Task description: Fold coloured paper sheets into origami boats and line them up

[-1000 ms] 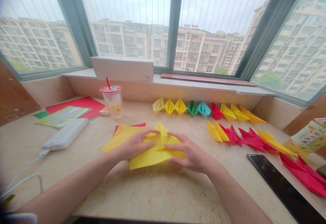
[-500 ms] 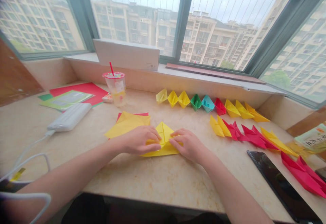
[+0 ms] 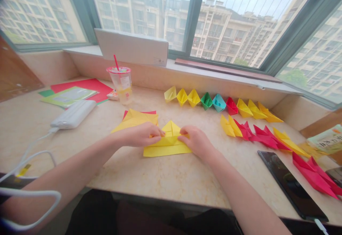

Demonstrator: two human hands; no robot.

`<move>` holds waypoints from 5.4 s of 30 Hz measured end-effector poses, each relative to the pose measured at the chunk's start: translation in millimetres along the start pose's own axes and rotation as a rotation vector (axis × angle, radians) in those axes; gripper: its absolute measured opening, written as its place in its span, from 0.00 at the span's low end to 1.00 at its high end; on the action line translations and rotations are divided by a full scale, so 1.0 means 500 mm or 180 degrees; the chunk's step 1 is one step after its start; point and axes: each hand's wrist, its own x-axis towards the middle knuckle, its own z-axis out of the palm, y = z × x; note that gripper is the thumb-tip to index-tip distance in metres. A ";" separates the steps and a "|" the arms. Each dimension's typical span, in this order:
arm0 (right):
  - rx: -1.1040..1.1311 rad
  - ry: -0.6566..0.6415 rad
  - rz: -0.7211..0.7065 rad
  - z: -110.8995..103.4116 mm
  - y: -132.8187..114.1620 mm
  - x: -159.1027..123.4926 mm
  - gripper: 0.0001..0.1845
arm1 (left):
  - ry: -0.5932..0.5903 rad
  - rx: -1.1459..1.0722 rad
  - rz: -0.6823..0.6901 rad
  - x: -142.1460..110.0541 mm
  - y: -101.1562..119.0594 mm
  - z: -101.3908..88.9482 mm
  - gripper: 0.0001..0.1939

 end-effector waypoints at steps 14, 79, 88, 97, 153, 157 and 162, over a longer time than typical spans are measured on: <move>-0.0221 -0.0435 -0.0621 -0.040 0.046 -0.016 0.12 | -0.0185 0.1396 0.0791 0.012 0.057 0.052 0.13; 0.2583 0.1801 -0.0003 -0.033 -0.043 0.002 0.23 | 0.1290 -0.5204 -0.0096 0.041 0.070 0.070 0.23; 0.3834 0.2270 -0.0019 -0.040 -0.064 0.011 0.19 | 0.1022 -0.5376 -0.0089 0.032 0.082 0.077 0.25; 0.3671 0.2736 0.0018 -0.033 -0.066 0.017 0.21 | 0.1222 -0.5522 -0.0241 0.036 0.082 0.085 0.23; 0.3048 0.2536 0.0258 -0.011 -0.027 0.010 0.16 | 0.2466 -0.3115 -0.0090 0.040 0.032 0.024 0.13; 0.3141 0.2464 0.0442 -0.020 -0.035 0.014 0.29 | 0.2476 -0.3257 -0.0152 0.042 0.033 0.019 0.16; 0.3332 0.2420 0.0645 -0.025 -0.037 0.021 0.24 | 0.2581 -0.3351 -0.0258 0.050 0.029 0.023 0.19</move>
